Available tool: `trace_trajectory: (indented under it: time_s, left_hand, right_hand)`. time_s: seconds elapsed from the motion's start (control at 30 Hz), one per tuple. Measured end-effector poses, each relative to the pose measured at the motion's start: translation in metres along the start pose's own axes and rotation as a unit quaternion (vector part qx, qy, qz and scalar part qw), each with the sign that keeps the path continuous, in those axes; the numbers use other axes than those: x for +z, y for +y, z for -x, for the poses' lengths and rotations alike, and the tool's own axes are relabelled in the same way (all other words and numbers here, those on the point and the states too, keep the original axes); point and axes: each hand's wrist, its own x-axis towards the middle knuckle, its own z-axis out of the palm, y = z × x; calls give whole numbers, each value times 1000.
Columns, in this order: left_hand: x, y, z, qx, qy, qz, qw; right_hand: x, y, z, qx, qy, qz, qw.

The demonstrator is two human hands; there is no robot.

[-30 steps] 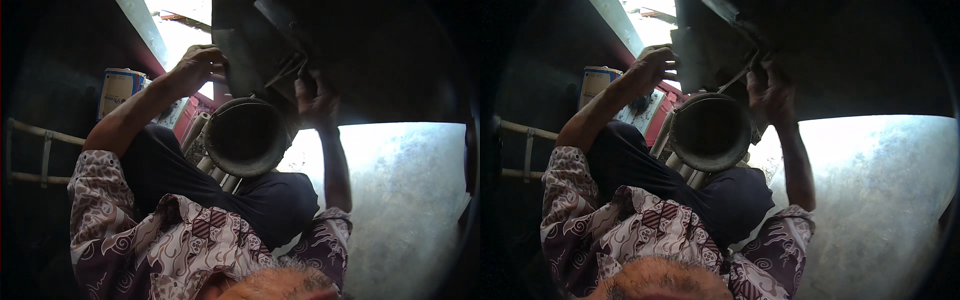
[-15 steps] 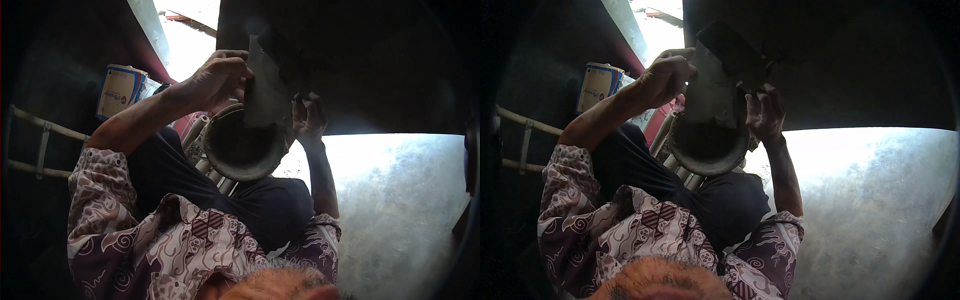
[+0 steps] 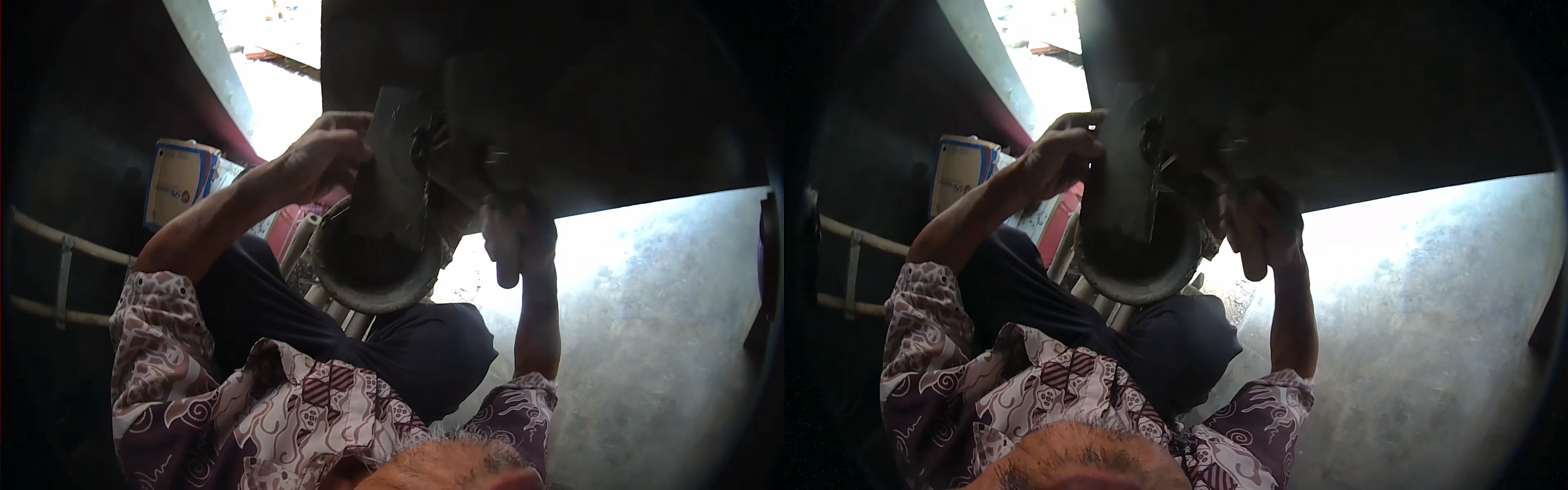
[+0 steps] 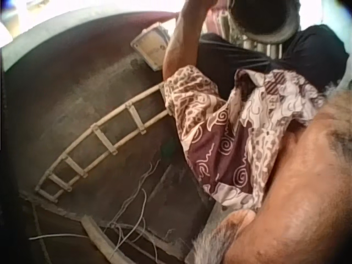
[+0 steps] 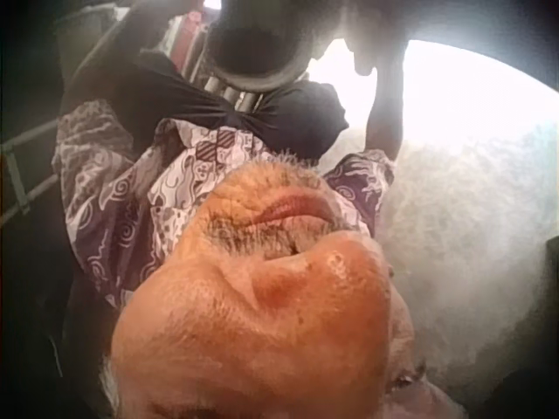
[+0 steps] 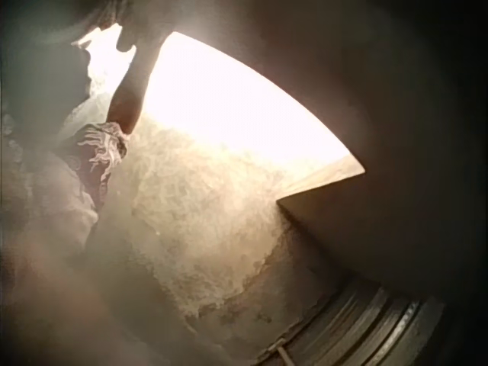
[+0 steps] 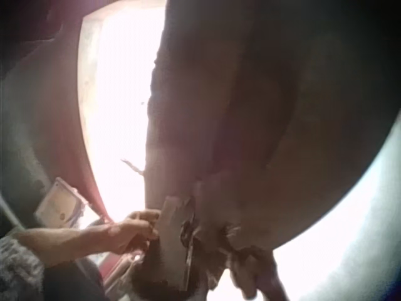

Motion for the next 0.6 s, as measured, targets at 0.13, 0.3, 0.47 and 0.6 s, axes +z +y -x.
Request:
trace_trajectory:
  time_s: [0.13, 0.3, 0.47, 0.6]
  left_hand:
    - [-10, -14, -8, -23, -41, -29, 998]
    - [-16, -12, 1, -16, 5, -56, 998]
    - [-31, 5, 9, 25, 45, -106, 993]
    - [-28, 15, -2, 111, 38, -91, 989]
  right_hand:
    - [5, 2, -29, 116, -75, -35, 990]
    - [-7, 0, -25, 163, -136, 10, 977]
    - [-29, -4, -1, 198, -153, 23, 968]
    - [-35, 4, 34, 216, 50, 364, 904]
